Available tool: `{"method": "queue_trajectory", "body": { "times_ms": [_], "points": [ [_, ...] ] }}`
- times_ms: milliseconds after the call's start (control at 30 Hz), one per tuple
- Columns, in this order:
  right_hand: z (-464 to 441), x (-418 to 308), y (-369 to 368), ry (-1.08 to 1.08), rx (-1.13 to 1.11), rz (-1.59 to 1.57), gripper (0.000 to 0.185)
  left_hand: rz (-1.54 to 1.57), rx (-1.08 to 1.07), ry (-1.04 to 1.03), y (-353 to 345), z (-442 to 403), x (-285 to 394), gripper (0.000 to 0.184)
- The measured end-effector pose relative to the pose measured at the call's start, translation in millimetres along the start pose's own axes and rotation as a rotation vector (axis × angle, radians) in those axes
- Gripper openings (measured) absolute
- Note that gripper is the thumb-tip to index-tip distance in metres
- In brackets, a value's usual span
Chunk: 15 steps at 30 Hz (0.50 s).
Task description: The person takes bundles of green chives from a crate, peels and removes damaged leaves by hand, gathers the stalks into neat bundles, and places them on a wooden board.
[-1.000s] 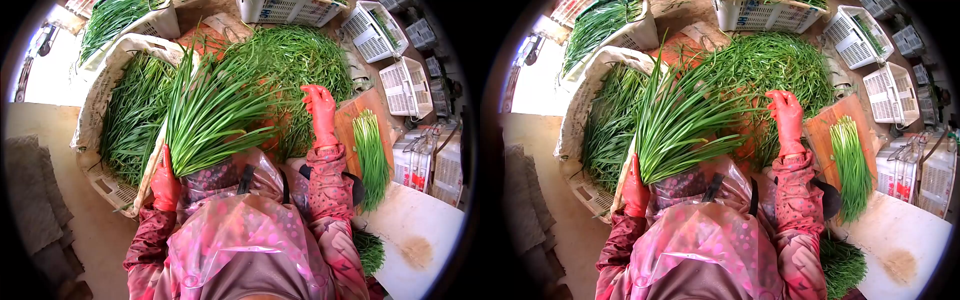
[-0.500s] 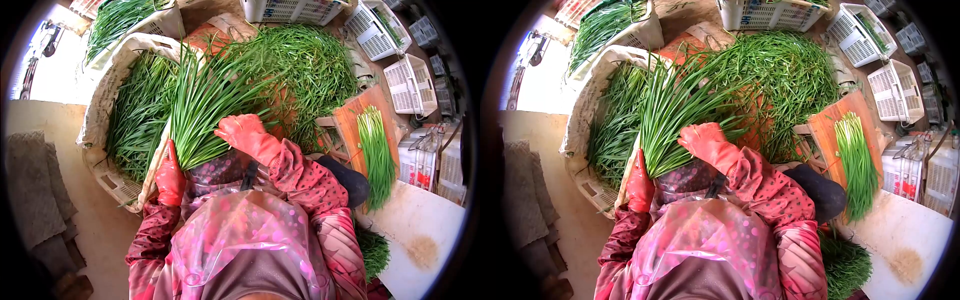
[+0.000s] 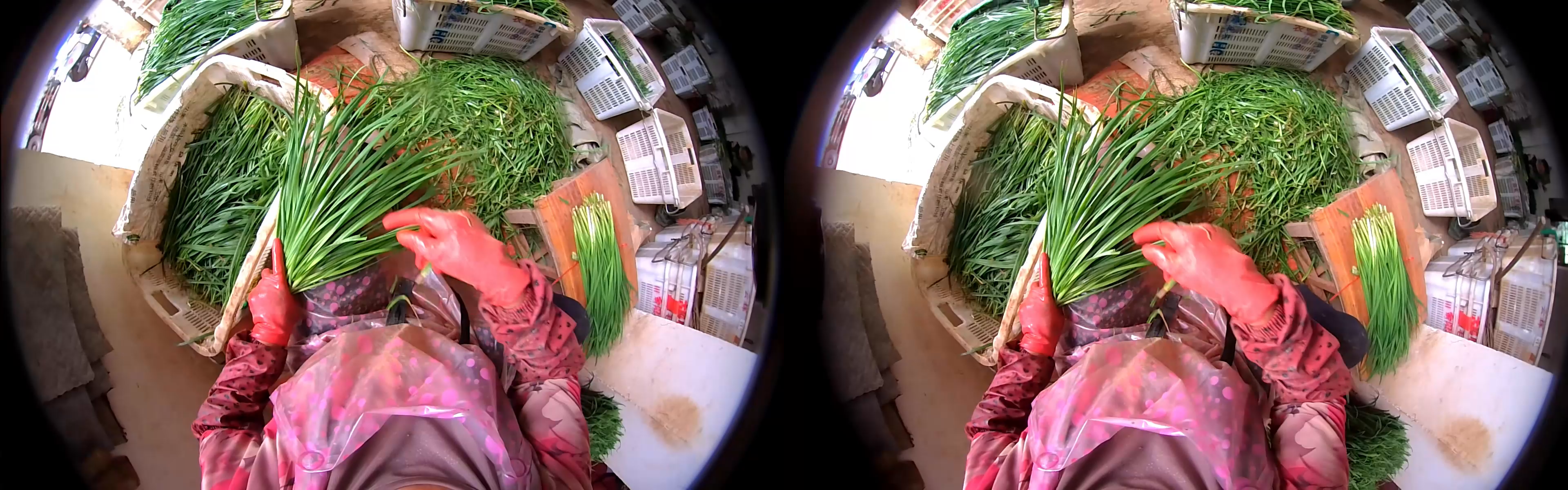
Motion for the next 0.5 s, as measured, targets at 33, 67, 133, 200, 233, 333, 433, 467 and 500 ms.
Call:
{"method": "queue_trajectory", "body": {
  "times_ms": [33,67,133,200,233,333,433,467,500],
  "points": [
    [-17,-1,2,0.113,0.143,0.143,0.03,0.025,0.018,-0.022,1,0,0,0.111],
    [-35,4,-5,0.173,0.232,0.269,0.03,-0.02,-0.01,0.037,-4,-1,-4,0.107],
    [-62,19,-24,0.18,0.317,0.463,0.027,0.047,0.037,-0.014,0,-1,-10,0.103],
    [-66,41,-48,0.038,0.107,0.561,0.024,0.136,0.036,-0.035,11,5,-12,0.094],
    [-60,48,-61,-0.023,-0.002,0.56,0.024,0.135,0.036,-0.035,9,5,-16,0.094],
    [-19,52,-73,0.024,-0.05,0.416,0.025,0.177,0.109,-0.097,2,9,-34,0.091],
    [4,66,-63,-0.121,-0.22,0.263,0.033,0.192,0.071,-0.131,-6,11,-44,0.088],
    [8,69,-48,-0.291,-0.229,0.057,0.036,0.148,-0.028,-0.067,-6,10,-45,0.087],
    [10,75,-35,-0.459,-0.236,-0.152,0.039,0.148,-0.031,-0.059,-4,9,-45,0.087]
  ]
}}
Point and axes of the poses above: each hand's wrist, its own z-axis away from the middle knuckle, its own y-axis out of the back of the hand, x = y × z, the point moved 6 cm from there along -z, towards the middle knuckle, and after that the axes turned 9 degrees about y, right-handed, at the moved point
